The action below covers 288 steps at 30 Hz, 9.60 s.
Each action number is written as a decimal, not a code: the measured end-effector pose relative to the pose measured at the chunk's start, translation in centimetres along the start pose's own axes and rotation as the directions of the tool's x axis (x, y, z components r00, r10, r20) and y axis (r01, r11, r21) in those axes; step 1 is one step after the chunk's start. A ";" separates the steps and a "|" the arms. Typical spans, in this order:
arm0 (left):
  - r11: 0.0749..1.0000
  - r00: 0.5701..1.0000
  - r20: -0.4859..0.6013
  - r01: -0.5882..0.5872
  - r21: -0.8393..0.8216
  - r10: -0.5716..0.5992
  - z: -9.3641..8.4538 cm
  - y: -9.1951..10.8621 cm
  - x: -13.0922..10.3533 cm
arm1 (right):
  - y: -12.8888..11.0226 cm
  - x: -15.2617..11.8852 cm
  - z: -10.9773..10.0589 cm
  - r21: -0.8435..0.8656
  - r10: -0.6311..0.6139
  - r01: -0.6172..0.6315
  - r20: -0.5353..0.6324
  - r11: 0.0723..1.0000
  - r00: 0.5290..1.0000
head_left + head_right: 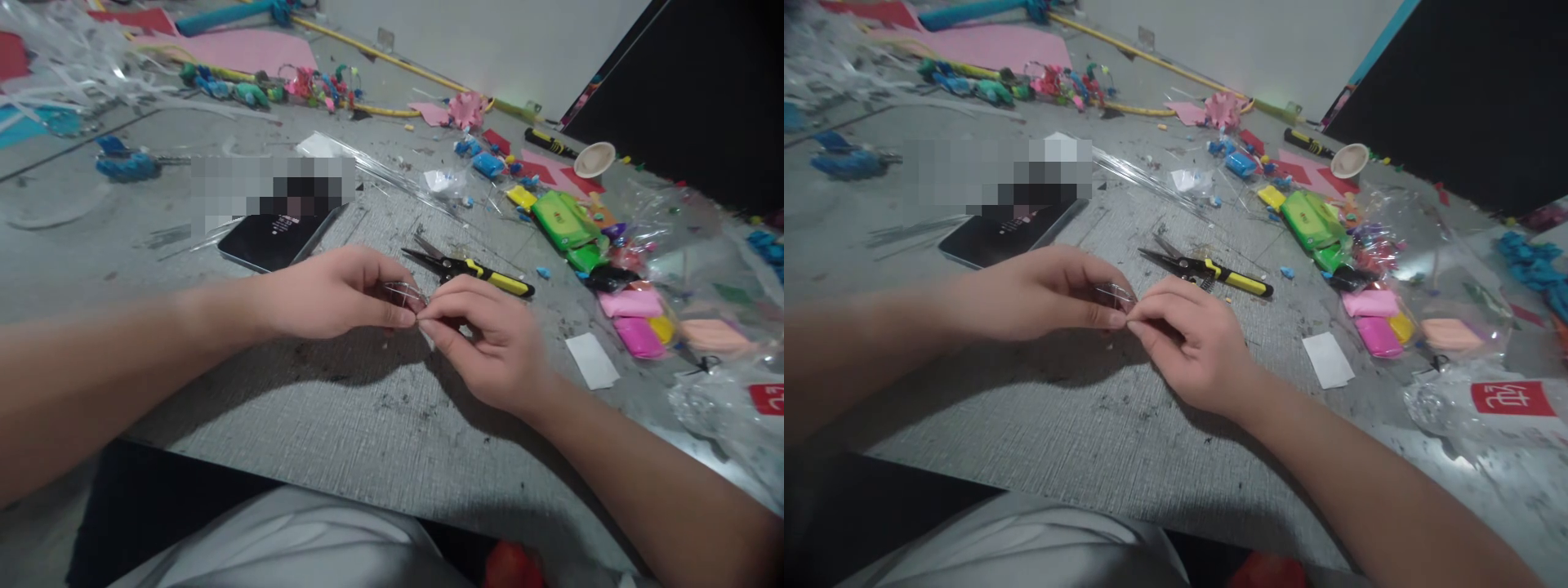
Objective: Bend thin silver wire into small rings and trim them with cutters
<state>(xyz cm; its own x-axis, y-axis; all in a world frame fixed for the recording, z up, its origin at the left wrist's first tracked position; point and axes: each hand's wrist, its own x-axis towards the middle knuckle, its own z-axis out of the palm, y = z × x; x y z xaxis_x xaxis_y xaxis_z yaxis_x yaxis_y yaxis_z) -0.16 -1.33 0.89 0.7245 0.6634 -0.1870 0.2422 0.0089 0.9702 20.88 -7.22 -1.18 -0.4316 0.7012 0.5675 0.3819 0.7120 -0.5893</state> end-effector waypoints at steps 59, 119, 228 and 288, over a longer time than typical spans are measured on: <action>0.967 0.989 0.028 -0.148 0.209 0.145 0.3 -0.2 0.0 | -0.1 -0.5 0.3 -0.160 -0.148 0.159 0.083 0.974 0.986; 0.986 0.991 0.072 -0.117 0.118 0.109 -0.6 0.4 -0.6 | 0.4 -0.5 -0.7 -0.172 -0.176 0.188 0.083 0.967 0.981; 0.961 0.996 0.033 -0.070 -0.268 0.081 0.5 0.1 -0.6 | 0.9 -0.3 1.9 0.785 0.558 -0.599 0.431 0.156 0.709; 0.897 0.990 -0.128 -0.005 -0.442 -0.057 0.8 -1.3 0.7 | 0.2 -0.2 2.9 0.782 0.732 -0.528 0.140 0.331 0.666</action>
<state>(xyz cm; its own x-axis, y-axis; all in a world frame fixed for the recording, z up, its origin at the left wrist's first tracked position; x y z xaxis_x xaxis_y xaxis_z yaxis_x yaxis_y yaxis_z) 0.58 -1.51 -0.61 0.6210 0.7521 -0.2208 -0.0715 0.3348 0.9396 18.68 -7.32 -3.13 -0.1225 0.9834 -0.1342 -0.2851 -0.1644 -0.9443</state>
